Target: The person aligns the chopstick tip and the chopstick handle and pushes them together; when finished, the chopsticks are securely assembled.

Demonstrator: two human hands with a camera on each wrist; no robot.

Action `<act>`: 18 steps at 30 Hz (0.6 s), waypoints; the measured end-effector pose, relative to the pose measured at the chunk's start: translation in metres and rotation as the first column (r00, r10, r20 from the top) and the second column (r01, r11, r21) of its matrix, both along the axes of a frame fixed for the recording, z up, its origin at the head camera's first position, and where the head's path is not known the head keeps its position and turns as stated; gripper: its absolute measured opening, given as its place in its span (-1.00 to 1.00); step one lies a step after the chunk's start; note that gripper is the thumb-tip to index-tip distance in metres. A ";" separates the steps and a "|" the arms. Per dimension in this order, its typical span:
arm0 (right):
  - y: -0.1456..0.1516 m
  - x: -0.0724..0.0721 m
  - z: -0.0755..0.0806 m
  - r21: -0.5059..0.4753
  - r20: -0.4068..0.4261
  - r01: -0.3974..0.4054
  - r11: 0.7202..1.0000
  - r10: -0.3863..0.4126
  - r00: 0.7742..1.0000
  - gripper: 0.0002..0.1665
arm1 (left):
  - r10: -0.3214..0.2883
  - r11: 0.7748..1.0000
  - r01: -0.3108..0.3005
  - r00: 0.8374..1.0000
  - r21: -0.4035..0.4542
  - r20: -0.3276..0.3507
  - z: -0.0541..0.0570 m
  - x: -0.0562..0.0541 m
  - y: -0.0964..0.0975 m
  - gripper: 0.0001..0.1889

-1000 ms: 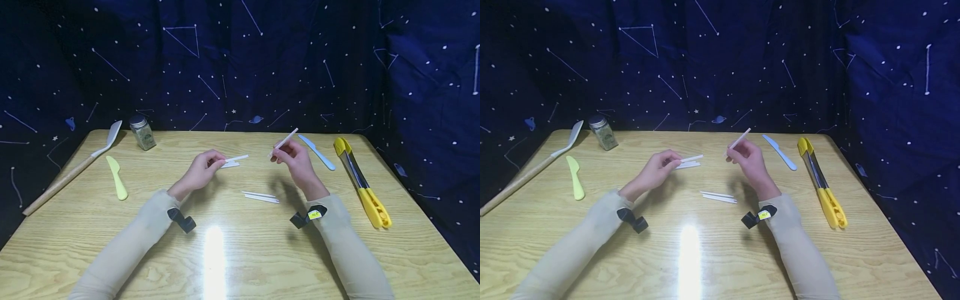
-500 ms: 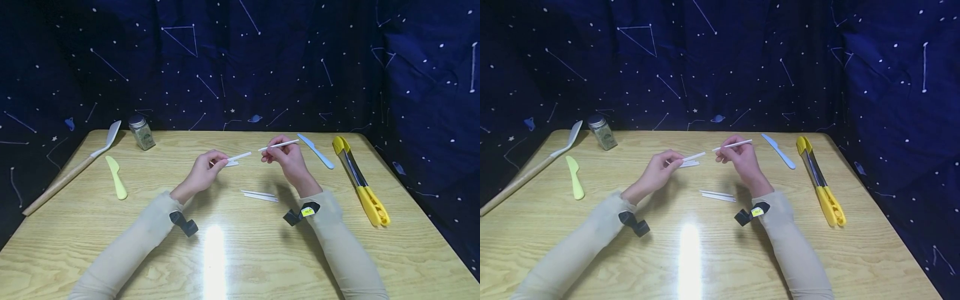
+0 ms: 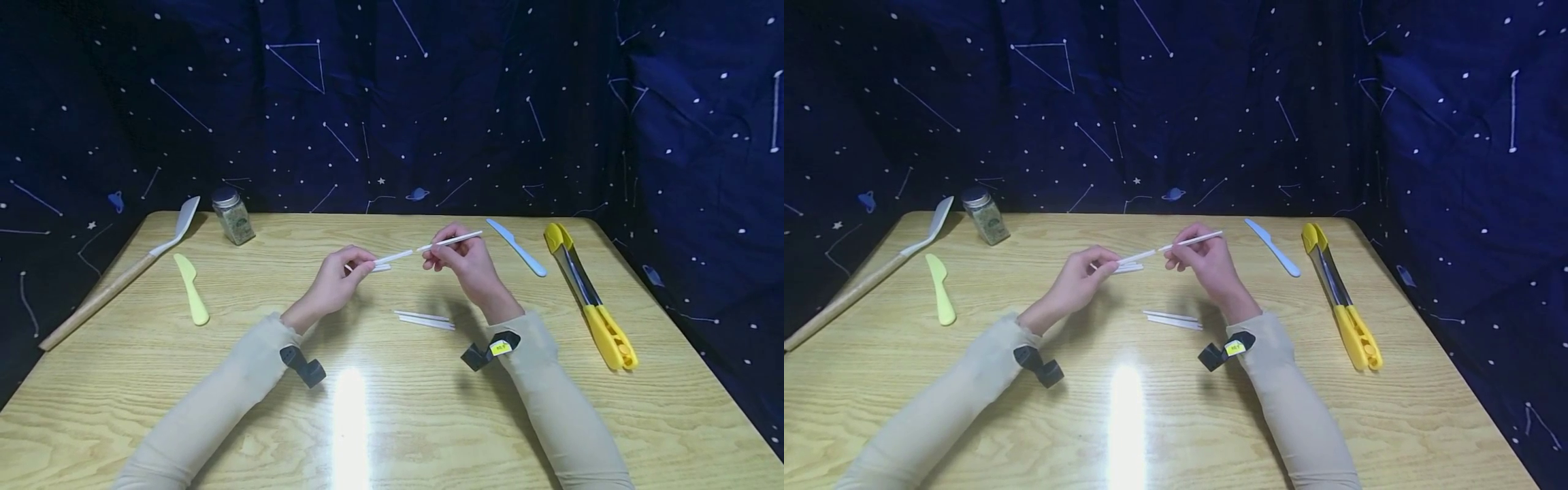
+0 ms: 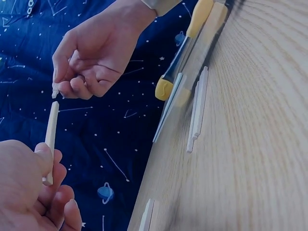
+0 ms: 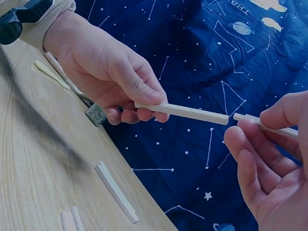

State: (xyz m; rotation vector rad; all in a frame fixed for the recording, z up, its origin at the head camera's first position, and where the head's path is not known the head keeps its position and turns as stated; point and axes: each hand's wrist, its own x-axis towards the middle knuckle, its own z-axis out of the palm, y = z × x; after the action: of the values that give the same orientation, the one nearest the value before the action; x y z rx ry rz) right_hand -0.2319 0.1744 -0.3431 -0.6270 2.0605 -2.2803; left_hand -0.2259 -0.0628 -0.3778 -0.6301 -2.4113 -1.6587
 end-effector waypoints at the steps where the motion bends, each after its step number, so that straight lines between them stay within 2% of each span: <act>1: 0.000 0.000 0.000 0.005 0.001 -0.001 1.000 0.001 1.000 -0.95 | -0.002 1.000 0.002 1.000 0.004 0.000 0.000 0.000 0.000 -0.87; 12: -0.002 -0.001 -0.006 0.010 0.002 -0.026 1.000 0.026 1.000 -0.96 | -0.024 1.000 0.024 0.999 0.010 0.044 -0.003 0.000 0.001 -0.85; 18: 0.000 -0.002 -0.009 0.003 0.032 -0.033 0.999 0.033 0.999 -0.78 | -0.039 0.999 0.038 0.997 0.025 0.071 -0.005 0.001 0.002 -0.87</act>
State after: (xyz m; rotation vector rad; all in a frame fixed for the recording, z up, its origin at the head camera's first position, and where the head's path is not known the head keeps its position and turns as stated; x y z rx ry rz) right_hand -0.2341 0.1740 -0.3524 -0.6159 2.0248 -2.2535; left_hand -0.2249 -0.0605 -0.3824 -0.6275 -2.4395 -1.7517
